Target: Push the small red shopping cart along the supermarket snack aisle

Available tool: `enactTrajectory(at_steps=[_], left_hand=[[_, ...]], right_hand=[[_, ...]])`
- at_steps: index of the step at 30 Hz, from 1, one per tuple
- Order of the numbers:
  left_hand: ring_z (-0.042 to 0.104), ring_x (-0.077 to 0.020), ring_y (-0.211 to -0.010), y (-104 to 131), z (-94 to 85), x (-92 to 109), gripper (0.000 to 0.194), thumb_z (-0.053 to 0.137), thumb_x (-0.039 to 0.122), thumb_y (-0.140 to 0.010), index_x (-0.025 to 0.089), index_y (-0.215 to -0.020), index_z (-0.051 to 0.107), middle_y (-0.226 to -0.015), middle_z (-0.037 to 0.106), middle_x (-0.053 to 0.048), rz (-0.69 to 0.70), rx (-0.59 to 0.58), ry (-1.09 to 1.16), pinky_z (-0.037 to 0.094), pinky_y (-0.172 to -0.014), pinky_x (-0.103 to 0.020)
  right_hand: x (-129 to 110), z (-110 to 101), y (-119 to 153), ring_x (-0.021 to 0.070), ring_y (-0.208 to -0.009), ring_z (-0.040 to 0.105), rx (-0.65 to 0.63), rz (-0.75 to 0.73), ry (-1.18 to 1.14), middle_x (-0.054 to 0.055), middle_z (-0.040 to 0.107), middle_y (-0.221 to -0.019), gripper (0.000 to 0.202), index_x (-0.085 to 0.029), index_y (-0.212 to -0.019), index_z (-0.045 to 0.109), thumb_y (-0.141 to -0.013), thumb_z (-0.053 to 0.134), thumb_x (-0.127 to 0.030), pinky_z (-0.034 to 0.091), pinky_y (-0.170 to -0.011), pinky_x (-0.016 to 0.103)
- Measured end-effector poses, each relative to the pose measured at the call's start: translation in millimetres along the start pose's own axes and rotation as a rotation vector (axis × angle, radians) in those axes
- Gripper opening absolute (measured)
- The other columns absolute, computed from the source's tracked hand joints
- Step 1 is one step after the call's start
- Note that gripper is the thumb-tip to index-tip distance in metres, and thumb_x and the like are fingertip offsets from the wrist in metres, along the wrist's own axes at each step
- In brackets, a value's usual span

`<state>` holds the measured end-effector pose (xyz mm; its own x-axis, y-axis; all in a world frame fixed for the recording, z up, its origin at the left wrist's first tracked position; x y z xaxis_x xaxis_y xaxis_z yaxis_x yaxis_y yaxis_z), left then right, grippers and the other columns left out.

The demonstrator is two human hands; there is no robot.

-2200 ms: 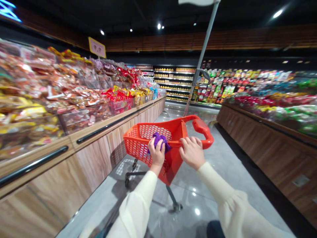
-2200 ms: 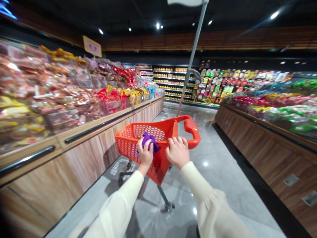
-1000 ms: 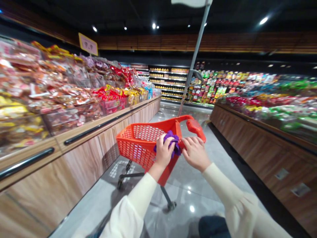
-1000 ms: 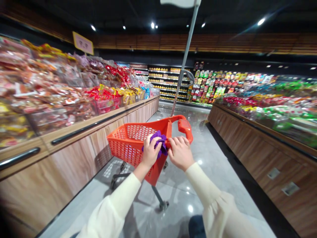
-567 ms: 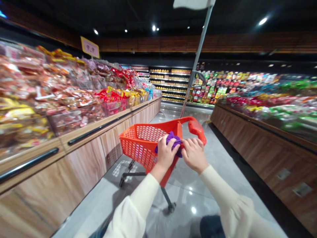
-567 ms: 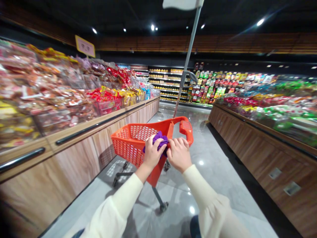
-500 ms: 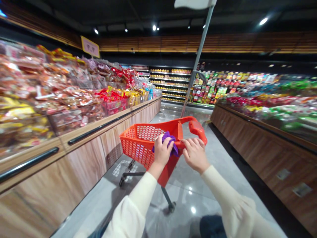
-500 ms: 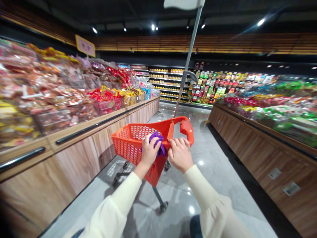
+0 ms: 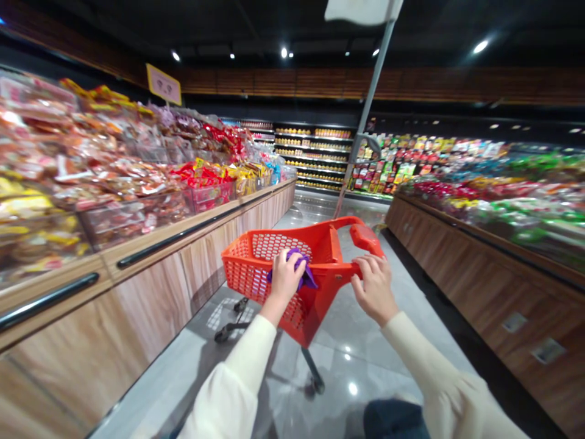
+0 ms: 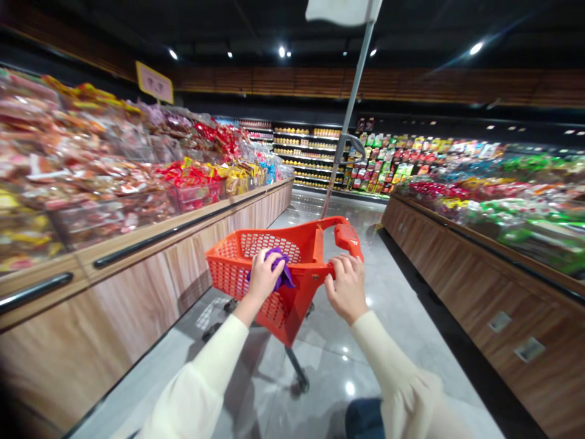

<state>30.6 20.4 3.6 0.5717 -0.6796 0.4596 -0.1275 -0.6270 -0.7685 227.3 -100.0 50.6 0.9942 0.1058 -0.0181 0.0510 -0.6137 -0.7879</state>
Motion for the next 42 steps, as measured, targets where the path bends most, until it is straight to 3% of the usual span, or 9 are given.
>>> enactTrajectory(at_steps=[6, 9, 14, 16, 19, 23, 30, 37, 42], left_hand=[[0.051, -0.0233, -0.110, -6, -11.5, 57, 0.019, 0.058, 0.036, -0.090, 0.026, -0.104, 0.067, -0.118, 0.053, -0.007, 0.121, -0.119, 0.095, 0.044, -0.100, -0.038], [0.056, -0.0213, -0.100, -24, -19.2, 42, 0.013, 0.060, 0.032, -0.087, 0.026, -0.095, 0.069, -0.104, 0.057, -0.005, 0.037, -0.254, 0.080, 0.047, -0.093, -0.035], [0.060, -0.0195, -0.093, -41, -24.8, -2, 0.015, 0.059, 0.030, -0.086, 0.022, -0.092, 0.070, -0.095, 0.059, -0.004, -0.076, -0.385, 0.047, 0.047, -0.090, -0.033], [0.059, -0.0197, -0.095, -38, -26.1, 5, 0.017, 0.058, 0.031, -0.087, 0.022, -0.095, 0.069, -0.099, 0.059, -0.004, -0.064, -0.368, 0.058, 0.047, -0.092, -0.033], [0.057, -0.0209, -0.101, -30, -29.5, 39, 0.020, 0.057, 0.036, -0.089, 0.024, -0.100, 0.068, -0.106, 0.059, -0.005, 0.036, -0.320, 0.073, 0.046, -0.096, -0.036], [0.055, -0.0236, -0.112, -26, -35.1, 68, 0.034, 0.057, 0.044, -0.089, 0.028, -0.118, 0.063, -0.116, 0.058, -0.006, 0.133, -0.308, 0.080, 0.044, -0.101, -0.039], [0.059, -0.0216, -0.112, -47, -37.7, 28, 0.031, 0.053, 0.027, -0.089, 0.020, -0.118, 0.062, -0.117, 0.065, -0.008, -0.088, -0.327, 0.031, 0.045, -0.101, -0.036], [0.063, -0.0186, -0.098, -51, -47.9, 66, 0.023, 0.050, 0.036, -0.092, 0.025, -0.099, 0.069, -0.101, 0.069, -0.003, 0.077, -0.391, -0.036, 0.047, -0.095, -0.033], [0.063, -0.0178, -0.095, -61, -62.0, 41, 0.019, 0.052, 0.028, -0.090, 0.023, -0.094, 0.069, -0.097, 0.068, -0.003, -0.015, -0.401, -0.055, 0.047, -0.090, -0.030]], right_hand=[[-28, -3, 3, 0.0290, -0.128, 0.040, -0.040, -0.027, -0.054, 0.013, 0.059, -0.120, 0.034, -0.016, -0.118, 0.056, -0.089, 0.044, -0.027, 0.026, -0.112, 0.050], [-28, -9, 9, 0.0285, -0.137, 0.033, -0.045, -0.082, -0.079, 0.014, 0.048, -0.138, 0.043, -0.017, -0.134, 0.045, -0.092, 0.041, -0.029, 0.027, -0.114, 0.051], [-22, -3, 18, 0.0318, -0.146, 0.019, 0.081, 0.047, -0.147, 0.015, 0.027, -0.154, 0.053, -0.020, -0.144, 0.033, -0.094, 0.044, -0.034, 0.031, -0.112, 0.059], [-26, 3, 20, 0.0333, -0.146, 0.015, 0.104, 0.076, -0.172, 0.016, 0.025, -0.154, 0.052, -0.019, -0.142, 0.035, -0.093, 0.046, -0.035, 0.031, -0.111, 0.062], [-37, 6, 19, 0.0340, -0.147, 0.015, 0.118, 0.078, -0.192, 0.016, 0.027, -0.153, 0.053, -0.020, -0.143, 0.035, -0.094, 0.045, -0.035, 0.029, -0.111, 0.064], [-41, 2, 21, 0.0303, -0.145, 0.022, 0.085, 0.020, -0.285, 0.014, 0.031, -0.153, 0.060, -0.022, -0.152, 0.022, -0.096, 0.042, -0.036, 0.031, -0.113, 0.060], [-39, 15, 23, 0.0279, -0.146, 0.025, 0.108, 0.029, -0.380, 0.012, 0.028, -0.157, 0.061, -0.024, -0.155, 0.015, -0.099, 0.037, -0.036, 0.032, -0.113, 0.058], [-61, 17, 19, 0.0268, -0.146, 0.023, 0.037, -0.031, -0.420, 0.010, 0.029, -0.157, 0.062, -0.024, -0.155, 0.015, -0.099, 0.039, -0.034, 0.033, -0.114, 0.055], [-60, 22, 18, 0.0270, -0.148, 0.020, -0.008, -0.033, -0.434, 0.010, 0.023, -0.160, 0.064, -0.023, -0.156, 0.010, -0.099, 0.038, -0.033, 0.032, -0.115, 0.055]])
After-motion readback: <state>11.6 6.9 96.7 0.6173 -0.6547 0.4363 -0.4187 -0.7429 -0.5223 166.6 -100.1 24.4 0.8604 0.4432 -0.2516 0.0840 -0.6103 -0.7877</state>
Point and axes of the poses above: each hand's wrist, its own y-axis away from the middle knuckle, its own z-axis out of the palm, x = y × z, the point moved 2 cm from there along -y, towards the middle knuckle
